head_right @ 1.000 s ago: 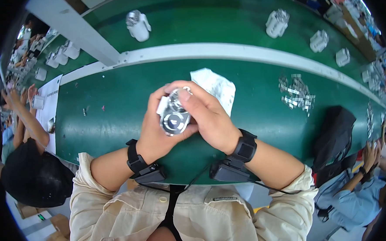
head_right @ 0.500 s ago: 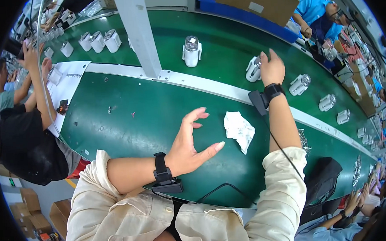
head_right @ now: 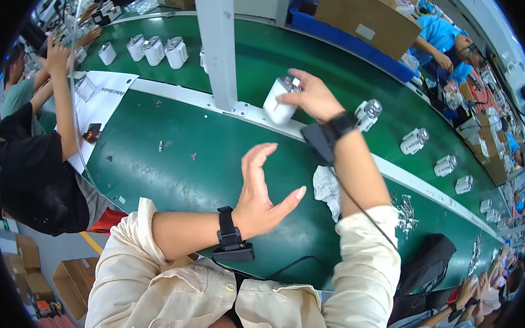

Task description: The person picks up a flashlight from the conveyor belt, wipes it with a cloth, and presses a small metal component into the casing by hand before returning it to the belt.

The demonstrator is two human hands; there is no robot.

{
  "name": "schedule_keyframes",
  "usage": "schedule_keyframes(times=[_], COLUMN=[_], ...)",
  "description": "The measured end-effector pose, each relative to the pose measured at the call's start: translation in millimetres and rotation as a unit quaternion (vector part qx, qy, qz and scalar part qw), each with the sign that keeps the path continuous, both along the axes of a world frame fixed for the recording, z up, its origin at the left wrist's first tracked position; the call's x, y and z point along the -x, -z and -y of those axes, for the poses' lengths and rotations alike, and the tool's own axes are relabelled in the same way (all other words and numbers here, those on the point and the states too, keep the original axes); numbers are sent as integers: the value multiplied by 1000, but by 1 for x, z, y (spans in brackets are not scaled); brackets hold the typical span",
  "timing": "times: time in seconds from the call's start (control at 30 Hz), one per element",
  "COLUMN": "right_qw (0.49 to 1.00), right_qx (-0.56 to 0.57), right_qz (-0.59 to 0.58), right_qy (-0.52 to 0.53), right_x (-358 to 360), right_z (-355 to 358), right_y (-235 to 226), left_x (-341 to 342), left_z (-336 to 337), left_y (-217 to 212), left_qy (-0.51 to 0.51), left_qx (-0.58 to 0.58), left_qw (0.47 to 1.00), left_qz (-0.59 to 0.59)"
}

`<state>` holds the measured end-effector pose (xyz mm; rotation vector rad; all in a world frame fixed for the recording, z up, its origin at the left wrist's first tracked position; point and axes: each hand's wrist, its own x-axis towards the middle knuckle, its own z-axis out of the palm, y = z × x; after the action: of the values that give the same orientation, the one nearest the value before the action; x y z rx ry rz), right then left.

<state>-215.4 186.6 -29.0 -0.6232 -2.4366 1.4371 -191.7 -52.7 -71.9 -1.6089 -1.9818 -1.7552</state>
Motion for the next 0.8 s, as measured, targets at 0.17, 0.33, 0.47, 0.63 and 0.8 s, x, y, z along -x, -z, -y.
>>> schedule_keyframes(times=[0.17,0.33,0.47,0.63,0.8], right_qw=[898,928,973,962,940], right_qx=[300,246,34,-172,-249], right_qz=[47,-22,-96,-141,-182], right_qy=[-318,-279,-206,-158,-143], right_x=[-98,-185,-226,-259,-262], right_z=[18,58,48,30,19], right_y=[-16,-10,-5,7,15], left_x=[-7,-24,-39,-56,-66], left_z=[-16,-40,-46,-63,-73], left_y=[15,28,42,46,49], left_qy=[72,402,411,370,333], left_qx=[-37,33,127,158,171], left_qw=[989,840,840,898,919], left_qz=[124,363,330,181,124])
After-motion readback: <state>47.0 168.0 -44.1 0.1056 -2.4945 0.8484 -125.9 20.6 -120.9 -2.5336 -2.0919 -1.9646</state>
